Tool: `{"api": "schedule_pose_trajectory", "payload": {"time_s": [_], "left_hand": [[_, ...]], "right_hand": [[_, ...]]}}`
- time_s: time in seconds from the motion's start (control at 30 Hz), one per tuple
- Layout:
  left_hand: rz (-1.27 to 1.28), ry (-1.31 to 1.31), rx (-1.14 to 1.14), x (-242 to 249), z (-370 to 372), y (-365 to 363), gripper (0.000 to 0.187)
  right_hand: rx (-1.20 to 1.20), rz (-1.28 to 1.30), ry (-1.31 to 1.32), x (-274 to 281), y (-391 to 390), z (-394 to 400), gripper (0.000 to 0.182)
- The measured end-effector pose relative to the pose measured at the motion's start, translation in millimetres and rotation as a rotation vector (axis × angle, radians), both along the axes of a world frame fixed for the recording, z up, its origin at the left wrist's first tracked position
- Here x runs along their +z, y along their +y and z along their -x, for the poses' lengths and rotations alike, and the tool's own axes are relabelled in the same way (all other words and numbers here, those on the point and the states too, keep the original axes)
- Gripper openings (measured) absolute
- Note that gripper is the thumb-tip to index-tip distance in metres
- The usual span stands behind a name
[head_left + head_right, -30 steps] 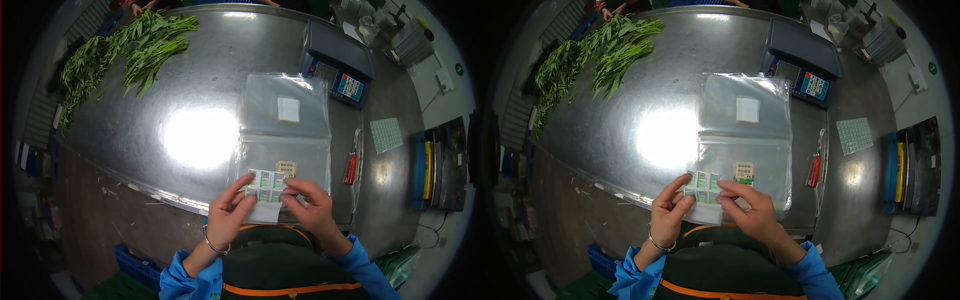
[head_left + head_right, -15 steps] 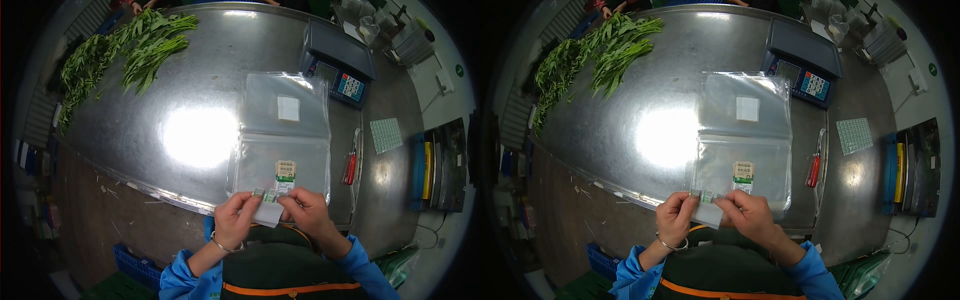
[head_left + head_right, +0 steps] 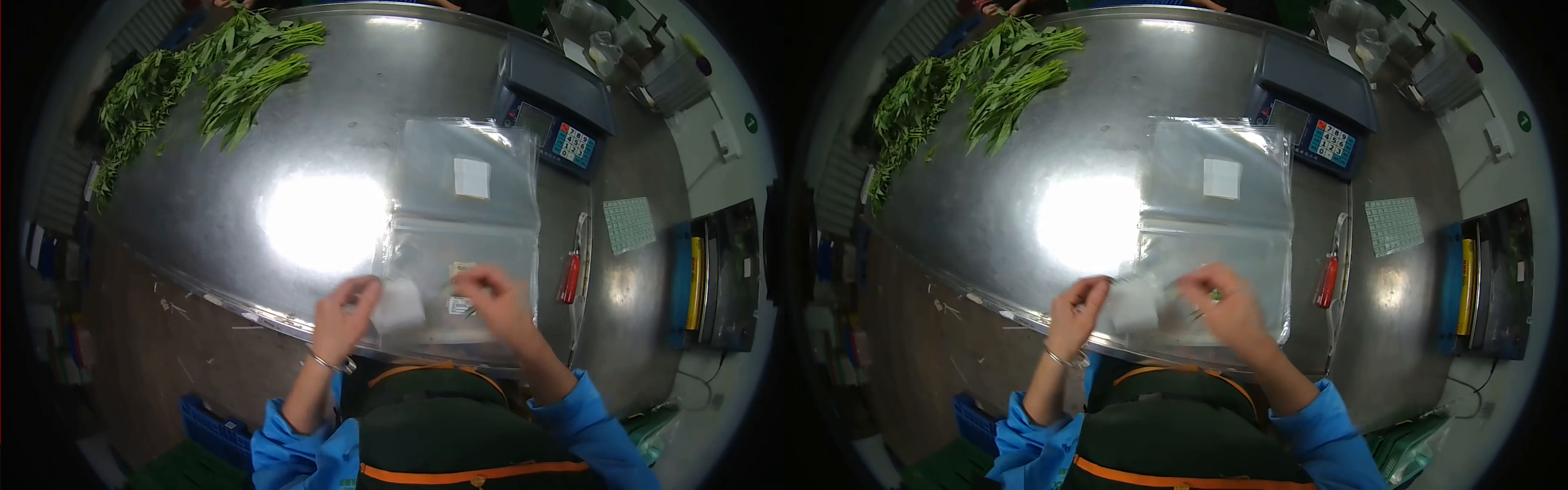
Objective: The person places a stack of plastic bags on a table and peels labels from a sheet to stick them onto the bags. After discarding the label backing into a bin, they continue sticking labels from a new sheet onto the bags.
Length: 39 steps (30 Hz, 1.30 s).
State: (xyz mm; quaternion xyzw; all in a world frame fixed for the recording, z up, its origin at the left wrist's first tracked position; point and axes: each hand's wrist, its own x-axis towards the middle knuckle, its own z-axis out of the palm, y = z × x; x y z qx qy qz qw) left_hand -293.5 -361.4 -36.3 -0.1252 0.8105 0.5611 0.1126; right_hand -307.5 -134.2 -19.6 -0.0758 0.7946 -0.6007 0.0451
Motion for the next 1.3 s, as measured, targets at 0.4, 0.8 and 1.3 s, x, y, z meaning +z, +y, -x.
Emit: {"api": "schedule_pose_trajectory", "payload": {"time_s": [0.4,0.8,1.3], "left_hand": [[0.474,0.456,-1.074,-148,20,29,0.031],[0.372,0.771,-0.960,-75,45,43,0.037],[-0.298,0.378,0.376,-51,82,48,0.029]], "right_hand": [[-0.404,-0.750,-0.160,-146,57,-3,0.030],[-0.401,0.006,-0.627,-138,46,3,0.020],[-0.343,0.516,-0.242,4,43,16,0.029]]}}
